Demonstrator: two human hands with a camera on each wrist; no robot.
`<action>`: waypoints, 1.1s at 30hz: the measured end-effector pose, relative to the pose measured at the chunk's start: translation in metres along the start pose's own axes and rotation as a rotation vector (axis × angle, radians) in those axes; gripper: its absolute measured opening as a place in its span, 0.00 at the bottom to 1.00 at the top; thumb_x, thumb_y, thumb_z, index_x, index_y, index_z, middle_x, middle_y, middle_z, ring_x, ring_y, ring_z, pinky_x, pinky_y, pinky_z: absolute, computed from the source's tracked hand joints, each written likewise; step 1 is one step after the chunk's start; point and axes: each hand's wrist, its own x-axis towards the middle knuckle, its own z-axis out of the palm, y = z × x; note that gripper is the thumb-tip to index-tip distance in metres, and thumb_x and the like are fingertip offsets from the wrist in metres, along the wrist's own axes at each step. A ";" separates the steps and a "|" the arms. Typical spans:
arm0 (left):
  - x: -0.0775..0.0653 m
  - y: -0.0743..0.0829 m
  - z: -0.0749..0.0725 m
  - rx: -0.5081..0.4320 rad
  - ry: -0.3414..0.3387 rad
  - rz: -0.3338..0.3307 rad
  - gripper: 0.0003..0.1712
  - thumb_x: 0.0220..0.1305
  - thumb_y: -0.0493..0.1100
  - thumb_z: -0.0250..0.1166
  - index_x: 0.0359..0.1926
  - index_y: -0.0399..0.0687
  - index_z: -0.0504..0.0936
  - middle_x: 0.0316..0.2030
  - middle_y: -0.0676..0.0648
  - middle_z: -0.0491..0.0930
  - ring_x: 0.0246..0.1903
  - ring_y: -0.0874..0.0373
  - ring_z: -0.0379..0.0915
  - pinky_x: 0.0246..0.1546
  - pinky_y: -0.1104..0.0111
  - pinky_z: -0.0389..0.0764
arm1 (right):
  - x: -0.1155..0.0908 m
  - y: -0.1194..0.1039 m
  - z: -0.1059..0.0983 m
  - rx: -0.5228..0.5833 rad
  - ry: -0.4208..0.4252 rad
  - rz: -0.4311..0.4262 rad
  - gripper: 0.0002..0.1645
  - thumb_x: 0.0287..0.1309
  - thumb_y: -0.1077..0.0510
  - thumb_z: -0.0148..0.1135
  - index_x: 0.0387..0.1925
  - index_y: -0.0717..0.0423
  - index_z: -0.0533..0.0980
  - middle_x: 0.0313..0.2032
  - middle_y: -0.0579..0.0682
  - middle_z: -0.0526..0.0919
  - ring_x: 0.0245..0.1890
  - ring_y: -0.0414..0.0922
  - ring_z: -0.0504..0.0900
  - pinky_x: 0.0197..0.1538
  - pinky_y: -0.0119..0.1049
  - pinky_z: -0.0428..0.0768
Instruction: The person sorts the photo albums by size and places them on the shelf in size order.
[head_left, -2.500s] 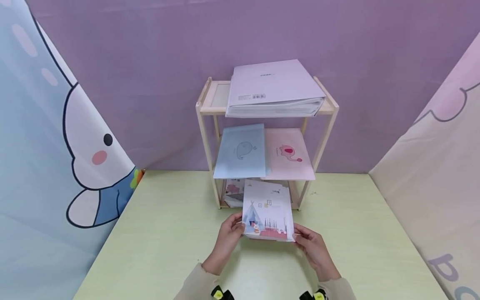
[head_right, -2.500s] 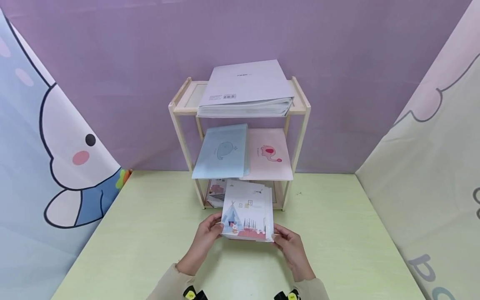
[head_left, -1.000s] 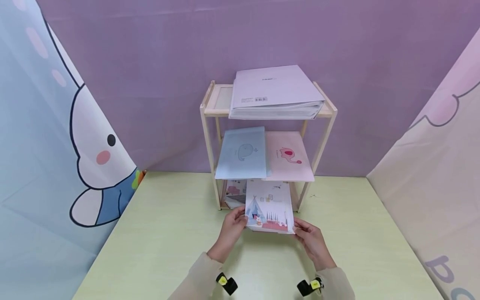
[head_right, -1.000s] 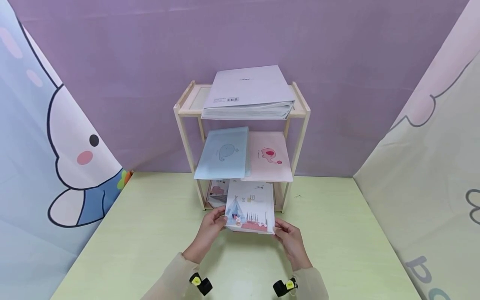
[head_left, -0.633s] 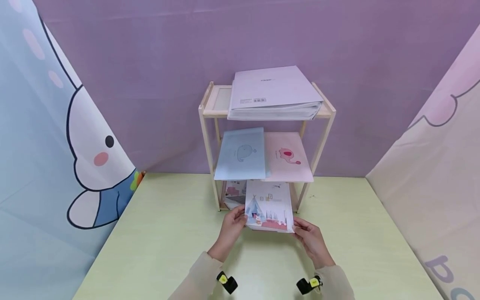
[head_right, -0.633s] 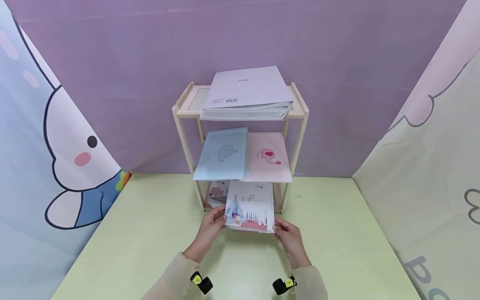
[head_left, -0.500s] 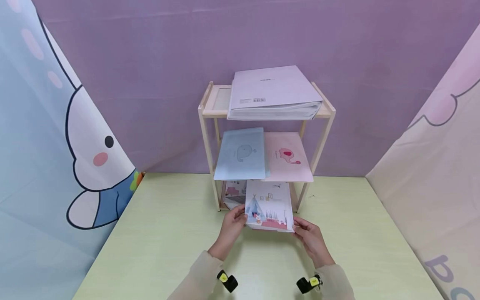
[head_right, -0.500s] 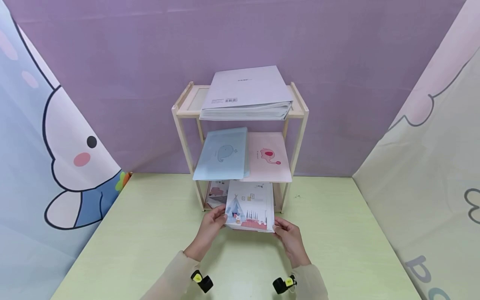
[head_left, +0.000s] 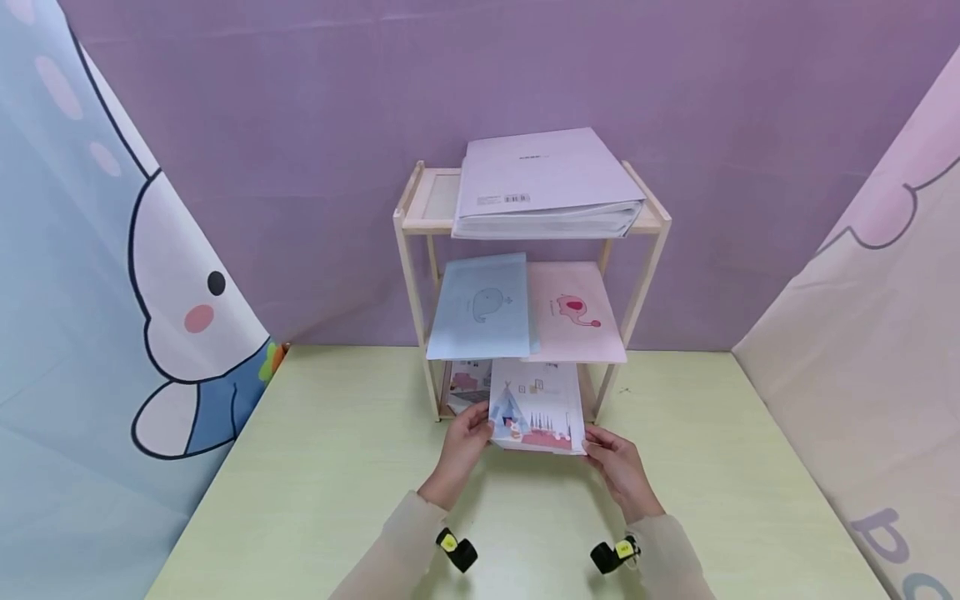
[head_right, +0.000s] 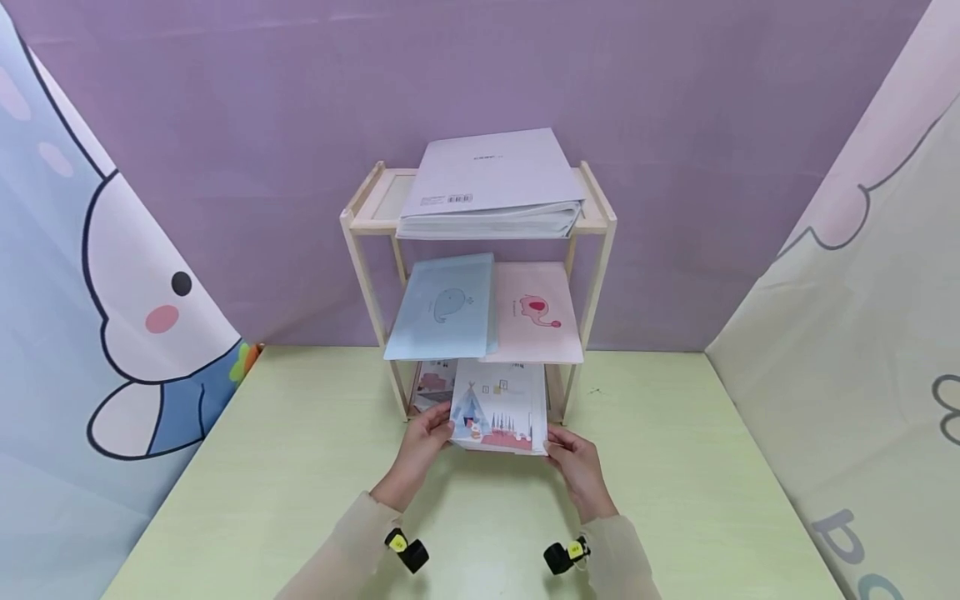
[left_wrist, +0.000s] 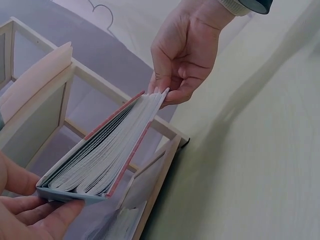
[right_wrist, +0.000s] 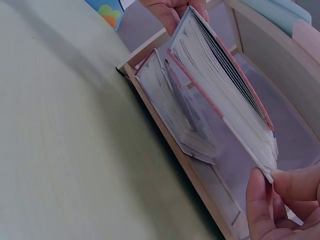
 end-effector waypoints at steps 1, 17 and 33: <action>0.002 -0.004 0.000 0.001 0.002 0.003 0.23 0.64 0.28 0.51 0.60 0.24 0.66 0.54 0.28 0.71 0.50 0.43 0.73 0.46 0.62 0.80 | 0.000 0.000 0.000 0.007 0.002 -0.002 0.25 0.60 0.75 0.50 0.59 0.77 0.64 0.41 0.52 0.80 0.34 0.36 0.79 0.41 0.31 0.81; 0.000 0.021 0.001 -0.005 -0.027 0.000 0.23 0.64 0.26 0.51 0.59 0.21 0.64 0.55 0.26 0.70 0.49 0.44 0.73 0.43 0.65 0.80 | 0.009 0.003 0.002 0.010 0.022 -0.029 0.24 0.58 0.77 0.49 0.57 0.81 0.64 0.35 0.47 0.79 0.31 0.36 0.78 0.37 0.29 0.81; 0.024 -0.006 -0.003 0.018 0.008 0.008 0.24 0.65 0.29 0.51 0.62 0.25 0.64 0.55 0.29 0.71 0.51 0.43 0.73 0.47 0.64 0.79 | 0.023 -0.004 0.008 -0.110 -0.010 -0.096 0.21 0.58 0.77 0.49 0.54 0.82 0.66 0.45 0.67 0.77 0.30 0.36 0.78 0.40 0.36 0.82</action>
